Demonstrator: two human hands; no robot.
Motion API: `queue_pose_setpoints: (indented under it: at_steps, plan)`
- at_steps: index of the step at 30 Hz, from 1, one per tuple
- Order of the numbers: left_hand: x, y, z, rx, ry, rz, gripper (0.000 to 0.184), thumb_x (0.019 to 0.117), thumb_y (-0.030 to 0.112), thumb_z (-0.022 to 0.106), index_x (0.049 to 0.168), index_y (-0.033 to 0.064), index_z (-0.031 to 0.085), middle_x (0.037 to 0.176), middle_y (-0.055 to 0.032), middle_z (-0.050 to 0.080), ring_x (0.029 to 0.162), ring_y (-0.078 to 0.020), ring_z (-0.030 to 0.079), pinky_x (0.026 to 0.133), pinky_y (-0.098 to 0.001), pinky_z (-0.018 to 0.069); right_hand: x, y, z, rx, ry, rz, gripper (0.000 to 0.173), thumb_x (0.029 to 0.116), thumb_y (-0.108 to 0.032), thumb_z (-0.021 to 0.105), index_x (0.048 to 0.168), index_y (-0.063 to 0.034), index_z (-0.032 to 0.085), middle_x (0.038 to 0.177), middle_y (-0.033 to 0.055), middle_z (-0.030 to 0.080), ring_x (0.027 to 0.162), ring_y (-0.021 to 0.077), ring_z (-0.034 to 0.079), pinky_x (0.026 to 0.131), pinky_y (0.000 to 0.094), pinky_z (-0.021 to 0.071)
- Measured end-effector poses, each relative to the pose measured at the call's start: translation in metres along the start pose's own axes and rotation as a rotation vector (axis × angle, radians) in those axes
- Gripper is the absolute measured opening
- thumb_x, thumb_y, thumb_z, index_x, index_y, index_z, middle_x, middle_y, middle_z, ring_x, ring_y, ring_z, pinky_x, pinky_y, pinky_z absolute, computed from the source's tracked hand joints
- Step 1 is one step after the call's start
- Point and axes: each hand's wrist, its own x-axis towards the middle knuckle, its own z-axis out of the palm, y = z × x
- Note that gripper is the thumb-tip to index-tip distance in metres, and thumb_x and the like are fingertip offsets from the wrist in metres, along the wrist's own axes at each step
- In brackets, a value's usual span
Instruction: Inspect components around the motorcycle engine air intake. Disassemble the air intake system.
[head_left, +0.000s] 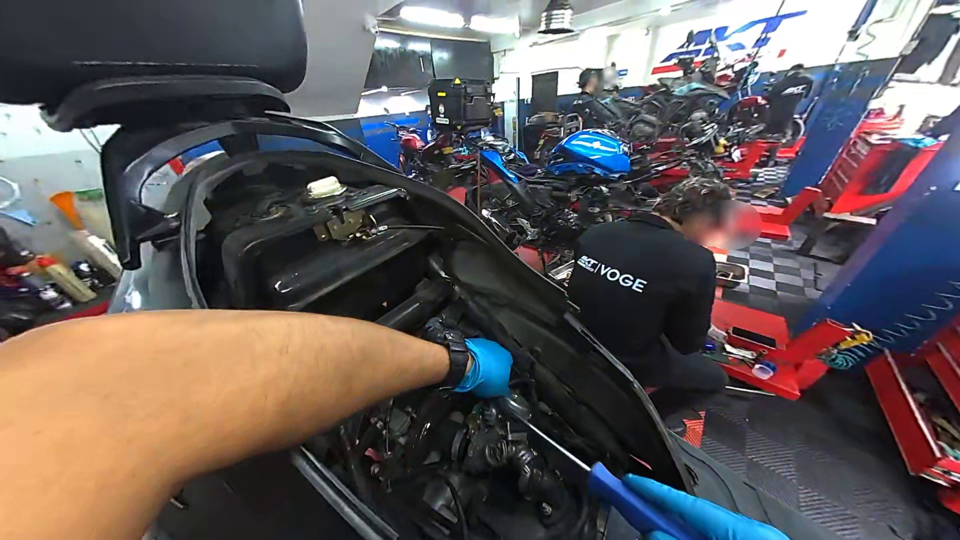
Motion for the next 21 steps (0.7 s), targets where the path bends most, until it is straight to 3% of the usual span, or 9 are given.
queue_pose_setpoints:
  at_steps: [5,11,14,17,21]
  plan:
    - [-0.046,0.024,-0.029,-0.085,-0.038,-0.031,0.039,0.1017,0.039,0.059,0.101,0.0013,0.07,0.1,-0.0211,0.07,0.099,-0.039,0.068,0.083,-0.0625,0.0528,0.014,0.007,-0.01,0.012,-0.086,-0.025,0.037,0.1001,-0.028,0.062,0.135,-0.0185,0.07,0.122,0.005,0.074,0.108,0.0152,0.071,0.095,0.0422,0.0571]
    - [-0.043,0.021,-0.027,-0.111,-0.027,-0.026,0.037,0.1016,0.039,0.06,0.101,0.0034,0.071,0.099,-0.0192,0.07,0.096,-0.0374,0.068,0.081,-0.061,0.0536,0.045,0.001,-0.035,-0.008,-0.184,0.032,0.034,0.0989,-0.031,0.064,0.13,-0.0245,0.073,0.11,0.0013,0.078,0.097,0.0131,0.073,0.087,0.0429,0.0589]
    - [-0.044,0.021,-0.026,-0.127,-0.042,-0.032,0.035,0.1026,0.035,0.058,0.101,0.003,0.071,0.097,-0.0188,0.07,0.096,-0.0369,0.069,0.081,-0.0603,0.0537,0.056,-0.005,-0.046,-0.02,-0.195,0.05,0.034,0.0979,-0.033,0.064,0.129,-0.025,0.074,0.103,0.0014,0.078,0.083,0.0132,0.071,0.076,0.0412,0.0579]
    - [-0.046,0.023,-0.028,-0.141,-0.063,-0.039,0.034,0.1042,0.032,0.056,0.102,0.0014,0.07,0.098,-0.0199,0.07,0.096,-0.0372,0.068,0.082,-0.06,0.0532,0.067,-0.007,-0.053,-0.03,-0.219,0.072,0.033,0.0979,-0.036,0.065,0.128,-0.0258,0.074,0.101,0.0002,0.078,0.081,0.012,0.071,0.075,0.04,0.0579]
    - [-0.046,0.02,-0.027,-0.277,-0.09,-0.07,0.034,0.1052,0.031,0.055,0.106,0.0002,0.07,0.096,-0.0183,0.071,0.089,-0.0326,0.069,0.081,-0.055,0.0546,0.085,-0.008,-0.06,-0.051,-0.241,0.078,0.032,0.0953,-0.047,0.067,0.121,-0.0314,0.078,0.09,-0.0047,0.077,0.073,0.0089,0.068,0.068,0.0374,0.0569]
